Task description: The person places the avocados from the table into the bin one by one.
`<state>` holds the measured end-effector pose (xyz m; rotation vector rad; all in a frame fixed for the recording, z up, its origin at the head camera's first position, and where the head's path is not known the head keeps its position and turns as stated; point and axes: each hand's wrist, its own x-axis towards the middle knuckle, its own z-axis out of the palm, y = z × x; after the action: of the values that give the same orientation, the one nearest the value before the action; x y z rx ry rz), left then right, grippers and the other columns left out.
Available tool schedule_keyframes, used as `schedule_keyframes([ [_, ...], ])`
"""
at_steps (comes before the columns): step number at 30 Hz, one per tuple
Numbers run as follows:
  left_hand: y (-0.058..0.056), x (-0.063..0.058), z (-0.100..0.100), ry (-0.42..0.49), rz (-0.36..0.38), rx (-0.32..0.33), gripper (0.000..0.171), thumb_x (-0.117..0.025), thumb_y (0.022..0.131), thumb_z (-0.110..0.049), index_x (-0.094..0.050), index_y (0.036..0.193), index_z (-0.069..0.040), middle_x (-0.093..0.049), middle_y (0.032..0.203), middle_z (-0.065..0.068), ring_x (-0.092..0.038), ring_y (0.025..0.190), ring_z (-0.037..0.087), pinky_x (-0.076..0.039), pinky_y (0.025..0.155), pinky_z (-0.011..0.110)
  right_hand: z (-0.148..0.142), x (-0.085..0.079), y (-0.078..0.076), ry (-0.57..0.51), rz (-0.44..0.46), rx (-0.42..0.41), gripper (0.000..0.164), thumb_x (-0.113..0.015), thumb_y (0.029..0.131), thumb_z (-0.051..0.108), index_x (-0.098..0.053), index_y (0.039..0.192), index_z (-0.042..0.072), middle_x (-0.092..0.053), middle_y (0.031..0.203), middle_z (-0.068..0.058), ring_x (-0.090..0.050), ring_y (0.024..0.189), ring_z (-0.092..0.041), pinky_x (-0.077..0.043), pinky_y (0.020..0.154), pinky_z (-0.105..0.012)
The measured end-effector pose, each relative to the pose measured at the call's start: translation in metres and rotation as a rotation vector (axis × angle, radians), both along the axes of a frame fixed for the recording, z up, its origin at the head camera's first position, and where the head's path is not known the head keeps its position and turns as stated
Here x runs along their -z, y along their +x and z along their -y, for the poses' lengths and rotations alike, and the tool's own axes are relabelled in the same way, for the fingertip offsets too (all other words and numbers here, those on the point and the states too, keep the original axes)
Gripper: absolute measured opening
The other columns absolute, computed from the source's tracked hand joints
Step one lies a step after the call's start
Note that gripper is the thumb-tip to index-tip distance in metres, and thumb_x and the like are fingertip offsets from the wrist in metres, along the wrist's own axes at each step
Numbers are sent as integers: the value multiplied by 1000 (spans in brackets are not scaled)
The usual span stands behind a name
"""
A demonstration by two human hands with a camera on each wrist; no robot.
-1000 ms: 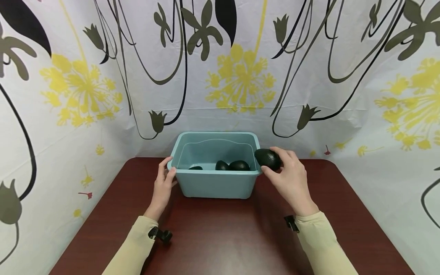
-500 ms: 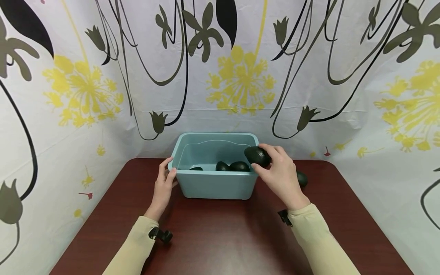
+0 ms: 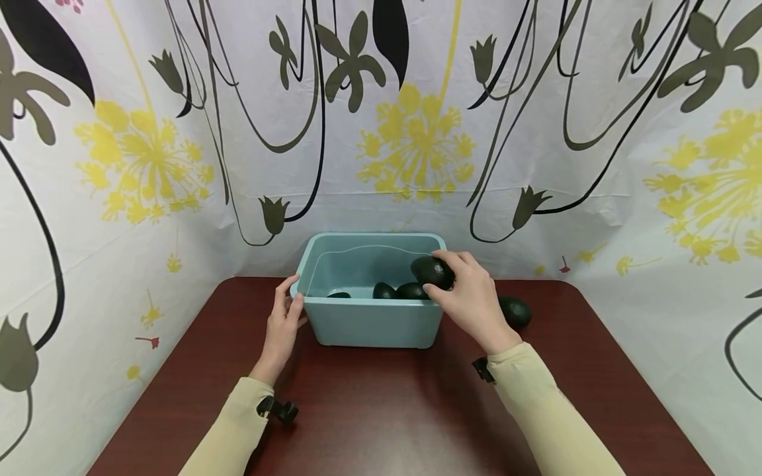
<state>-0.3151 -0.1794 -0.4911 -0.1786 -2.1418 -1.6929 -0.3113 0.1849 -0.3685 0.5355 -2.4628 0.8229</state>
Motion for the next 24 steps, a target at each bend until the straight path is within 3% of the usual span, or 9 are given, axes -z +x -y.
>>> schedule_keyframes([
  [6,1,-1,-1,-2,15,-14,55,-52,99,-59,-39,150,-41,-60,115,2,-61,105,18,-53,88,47,4,2,-7,23,41,-23,59,-81,87,31,-59,140,17,-57,127,-12,-61,87,-26,-50,72,-44],
  [11,2,-2,-1,7,35,-23,55,-53,98,-62,-39,148,-44,-60,124,2,-59,109,20,-53,88,50,7,4,-13,35,81,-40,60,-80,88,33,-58,141,18,-57,128,-13,-60,89,-28,-51,73,-45],
  [18,2,-1,-1,22,42,-19,58,-53,98,-61,-39,150,-39,-60,131,5,-59,112,20,-52,90,51,13,9,-22,59,95,-43,60,-80,87,33,-59,141,18,-58,123,-11,-60,99,-29,-52,77,-49],
  [24,1,-1,-1,23,45,-22,56,-54,97,-62,-40,148,-43,-60,129,2,-59,111,21,-52,90,51,17,11,-26,89,99,-47,54,-78,88,34,-61,138,20,-60,116,-7,-58,90,-26,-50,72,-46],
])
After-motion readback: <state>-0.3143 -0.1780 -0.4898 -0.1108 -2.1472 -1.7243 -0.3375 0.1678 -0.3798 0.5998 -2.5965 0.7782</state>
